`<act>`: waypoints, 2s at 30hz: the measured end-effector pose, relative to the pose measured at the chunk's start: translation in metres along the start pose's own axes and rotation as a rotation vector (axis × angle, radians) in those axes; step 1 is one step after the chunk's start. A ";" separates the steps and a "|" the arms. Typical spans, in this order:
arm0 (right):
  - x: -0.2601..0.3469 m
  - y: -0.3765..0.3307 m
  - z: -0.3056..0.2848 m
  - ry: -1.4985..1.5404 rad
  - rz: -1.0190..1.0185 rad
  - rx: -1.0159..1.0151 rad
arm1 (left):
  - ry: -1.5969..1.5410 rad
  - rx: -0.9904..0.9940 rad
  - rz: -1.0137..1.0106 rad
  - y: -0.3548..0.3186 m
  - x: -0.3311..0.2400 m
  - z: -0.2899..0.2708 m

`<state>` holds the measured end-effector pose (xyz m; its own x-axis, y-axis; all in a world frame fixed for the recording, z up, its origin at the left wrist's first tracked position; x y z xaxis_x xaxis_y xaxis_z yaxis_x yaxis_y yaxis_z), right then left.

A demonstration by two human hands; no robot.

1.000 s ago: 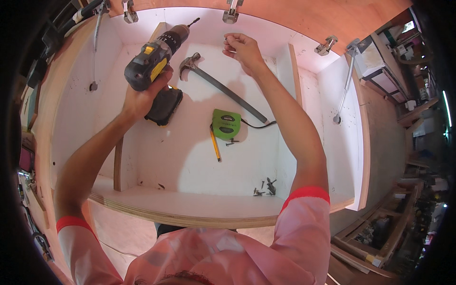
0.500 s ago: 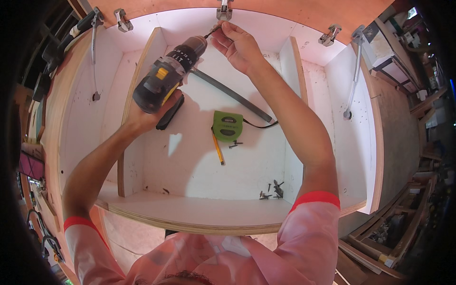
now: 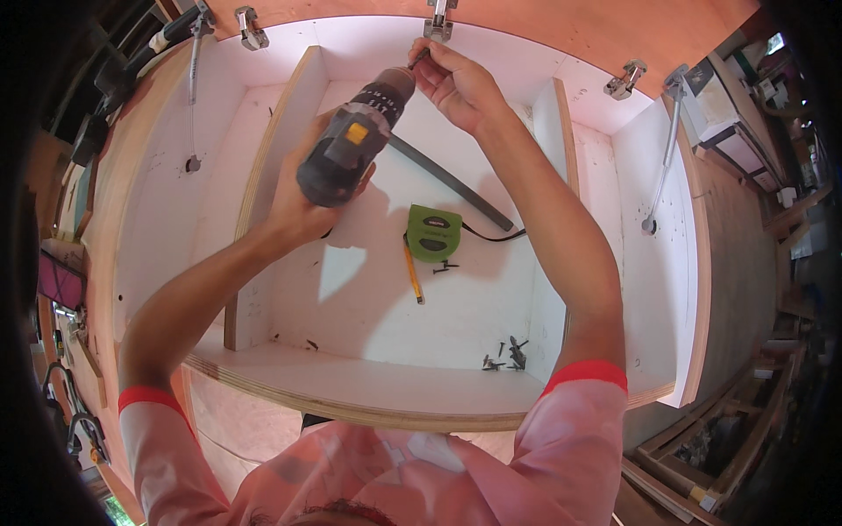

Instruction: The person uses a cordless drill to fasten screws into a wooden cabinet frame, securing internal dividers and a back panel. They then lift and position a large white panel onto the frame.

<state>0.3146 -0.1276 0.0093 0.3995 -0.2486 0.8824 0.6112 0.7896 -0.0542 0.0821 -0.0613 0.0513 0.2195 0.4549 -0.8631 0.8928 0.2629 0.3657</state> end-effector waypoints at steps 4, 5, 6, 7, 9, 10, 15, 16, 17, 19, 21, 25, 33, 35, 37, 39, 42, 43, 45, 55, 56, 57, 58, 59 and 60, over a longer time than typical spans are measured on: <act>0.005 0.009 0.007 -0.018 -0.012 -0.014 | 0.057 -0.070 0.047 0.010 -0.007 0.010; 0.008 0.011 0.009 -0.011 -0.024 -0.028 | 0.097 -0.097 0.058 0.014 -0.007 0.013; 0.011 0.012 0.011 -0.030 -0.037 -0.043 | 0.139 -0.109 0.056 0.017 -0.007 0.015; 0.014 0.014 0.013 -0.048 -0.049 -0.058 | 0.145 -0.121 0.083 0.021 -0.009 0.016; 0.020 0.014 0.018 -0.096 -0.076 -0.091 | 0.160 -0.123 0.120 0.028 -0.010 0.019; 0.022 0.014 0.020 -0.127 -0.086 -0.108 | 0.167 -0.129 0.112 0.031 -0.010 0.020; 0.026 0.010 0.028 -0.218 -0.064 -0.094 | 0.203 -0.191 0.105 0.043 -0.012 0.025; 0.025 0.011 0.028 -0.221 -0.058 -0.083 | 0.224 -0.193 0.099 0.044 -0.012 0.027; 0.024 0.012 0.028 -0.215 -0.053 -0.060 | 0.249 -0.195 0.094 0.045 -0.012 0.028; 0.021 0.016 0.025 -0.239 -0.009 -0.047 | 0.276 -0.184 0.068 0.048 -0.010 0.029; 0.017 0.020 0.023 -0.245 0.014 -0.039 | 0.278 -0.157 0.023 0.050 -0.006 0.029; 0.014 0.023 0.023 -0.221 0.002 -0.062 | 0.303 -0.164 0.037 0.051 -0.004 0.027; 0.023 0.013 0.031 -0.214 -0.006 -0.034 | 0.330 -0.132 0.040 0.057 0.001 0.027; 0.023 0.013 0.031 -0.228 0.007 -0.036 | 0.332 -0.137 0.039 0.058 0.002 0.027; 0.023 0.012 0.032 -0.244 0.007 -0.030 | 0.330 -0.140 0.039 0.058 0.002 0.028; 0.022 0.012 0.031 -0.244 0.014 -0.045 | 0.323 -0.142 0.037 0.058 0.002 0.028; 0.021 0.012 0.032 -0.231 0.024 -0.052 | 0.333 -0.140 0.042 0.058 0.002 0.026; 0.020 0.012 0.033 -0.223 0.026 -0.044 | 0.339 -0.139 0.037 0.058 0.002 0.025; 0.020 0.013 0.034 -0.204 0.022 -0.049 | 0.354 -0.141 0.035 0.059 0.002 0.024; 0.022 0.013 0.036 -0.169 -0.004 -0.049 | 0.352 -0.138 0.041 0.060 0.002 0.022; 0.023 0.014 0.036 -0.147 -0.018 -0.049 | 0.351 -0.137 0.043 0.060 0.002 0.022; 0.023 0.014 0.036 -0.157 -0.012 -0.048 | 0.347 -0.143 0.059 0.060 0.001 0.022; 0.023 0.014 0.036 -0.154 -0.009 -0.036 | 0.343 -0.142 0.055 0.060 0.001 0.023; 0.022 0.015 0.037 -0.146 -0.005 -0.031 | 0.338 -0.146 0.063 0.060 0.001 0.023; 0.022 0.015 0.037 -0.150 -0.004 -0.022 | 0.332 -0.144 0.061 0.061 0.001 0.023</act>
<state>0.3074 -0.1007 0.0453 0.2910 -0.1638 0.9426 0.6279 0.7761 -0.0590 0.1456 -0.0647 0.0642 0.1095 0.7188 -0.6865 0.8123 0.3333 0.4786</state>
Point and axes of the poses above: each hand's wrist, its own y-axis towards the middle knuckle, its own z-axis out of the palm, x = y × z, the point moved 7 cm from there along y, towards the middle knuckle, and after that the axes turned 8 degrees about -y, right-handed, at the moved point
